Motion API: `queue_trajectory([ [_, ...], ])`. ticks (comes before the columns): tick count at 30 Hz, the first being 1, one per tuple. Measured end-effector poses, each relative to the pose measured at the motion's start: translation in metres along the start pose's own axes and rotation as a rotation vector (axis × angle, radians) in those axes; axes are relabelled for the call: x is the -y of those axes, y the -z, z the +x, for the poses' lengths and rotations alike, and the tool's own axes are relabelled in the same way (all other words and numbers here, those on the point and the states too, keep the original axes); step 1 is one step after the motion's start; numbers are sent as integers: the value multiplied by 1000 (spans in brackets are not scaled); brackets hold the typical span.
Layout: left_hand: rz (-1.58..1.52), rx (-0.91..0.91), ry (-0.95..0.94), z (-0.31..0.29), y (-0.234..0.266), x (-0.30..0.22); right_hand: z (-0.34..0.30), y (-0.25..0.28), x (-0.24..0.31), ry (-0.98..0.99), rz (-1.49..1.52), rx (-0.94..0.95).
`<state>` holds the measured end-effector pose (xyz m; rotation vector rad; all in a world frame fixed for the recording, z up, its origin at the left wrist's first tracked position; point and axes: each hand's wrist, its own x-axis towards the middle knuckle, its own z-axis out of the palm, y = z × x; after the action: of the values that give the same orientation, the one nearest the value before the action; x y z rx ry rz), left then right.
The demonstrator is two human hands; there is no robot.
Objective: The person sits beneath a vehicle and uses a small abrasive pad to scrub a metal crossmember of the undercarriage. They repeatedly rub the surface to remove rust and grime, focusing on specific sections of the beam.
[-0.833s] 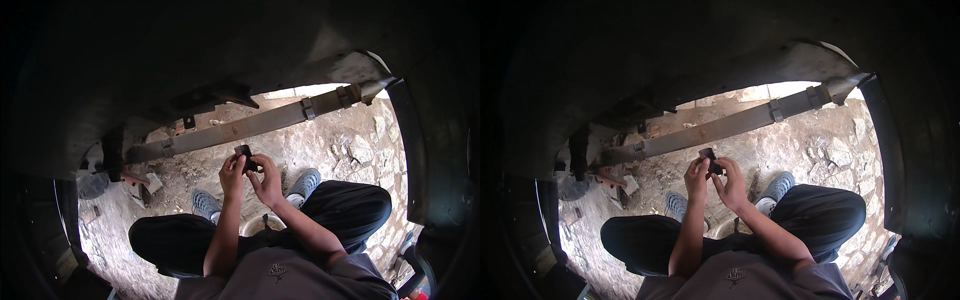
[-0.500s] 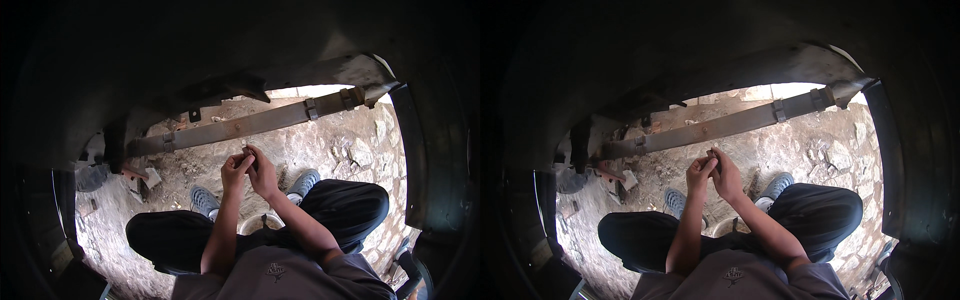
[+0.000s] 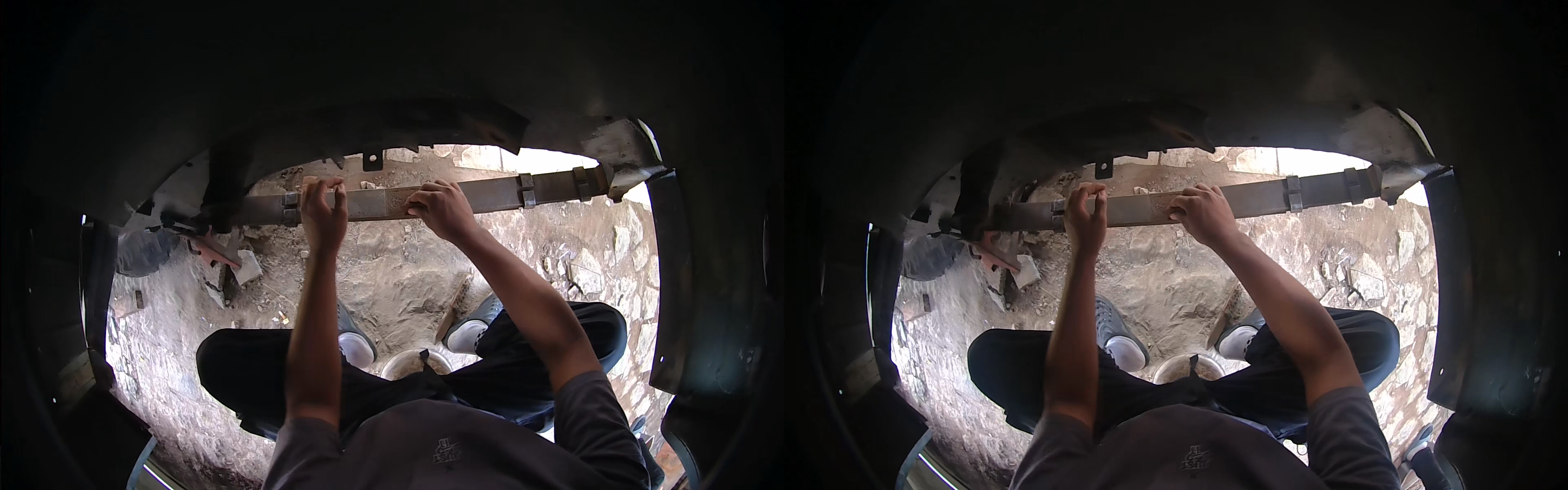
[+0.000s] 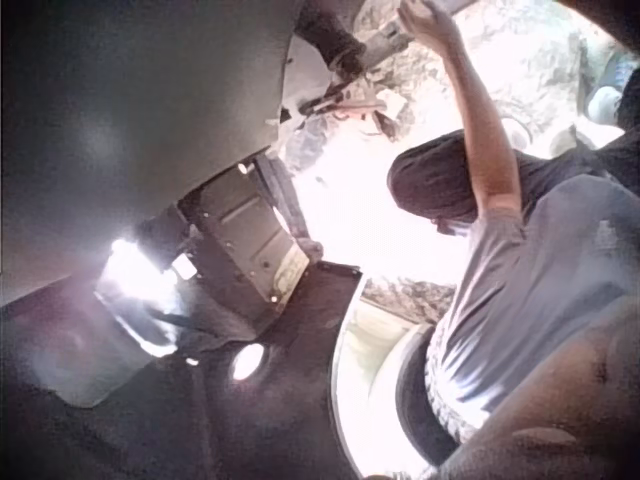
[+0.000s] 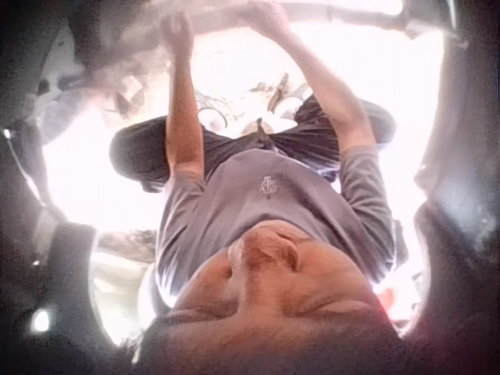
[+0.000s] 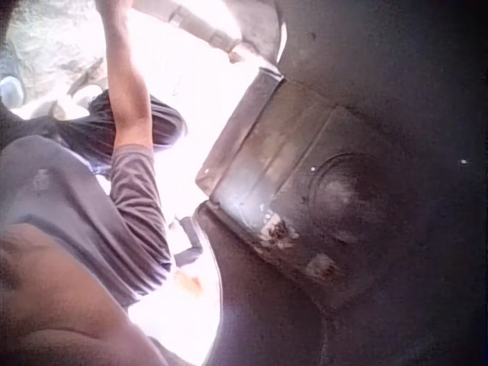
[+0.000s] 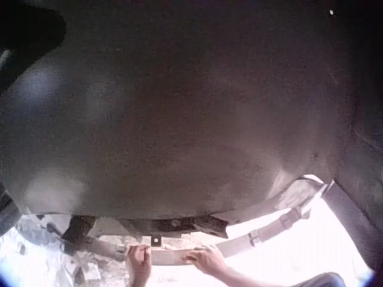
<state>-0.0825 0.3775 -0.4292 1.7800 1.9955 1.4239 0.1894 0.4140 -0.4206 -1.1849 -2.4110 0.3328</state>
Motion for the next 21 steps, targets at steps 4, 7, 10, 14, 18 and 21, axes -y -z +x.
queue_trajectory([
  [4,267,49,-143,9,9,55,-10,-11,5,-90,85,-120],
  [7,396,67,-257,2,11,61,-11,-17,9,-141,97,-92],
  [10,495,47,-195,-4,3,50,-6,-25,21,-111,83,-118],
  [14,507,84,-171,-1,2,47,-1,-28,22,-102,113,-114],
  [18,498,63,-141,0,2,47,-6,-19,12,-78,92,-99],
  [21,517,39,-138,-2,0,45,-7,-18,11,-56,80,-118],
])
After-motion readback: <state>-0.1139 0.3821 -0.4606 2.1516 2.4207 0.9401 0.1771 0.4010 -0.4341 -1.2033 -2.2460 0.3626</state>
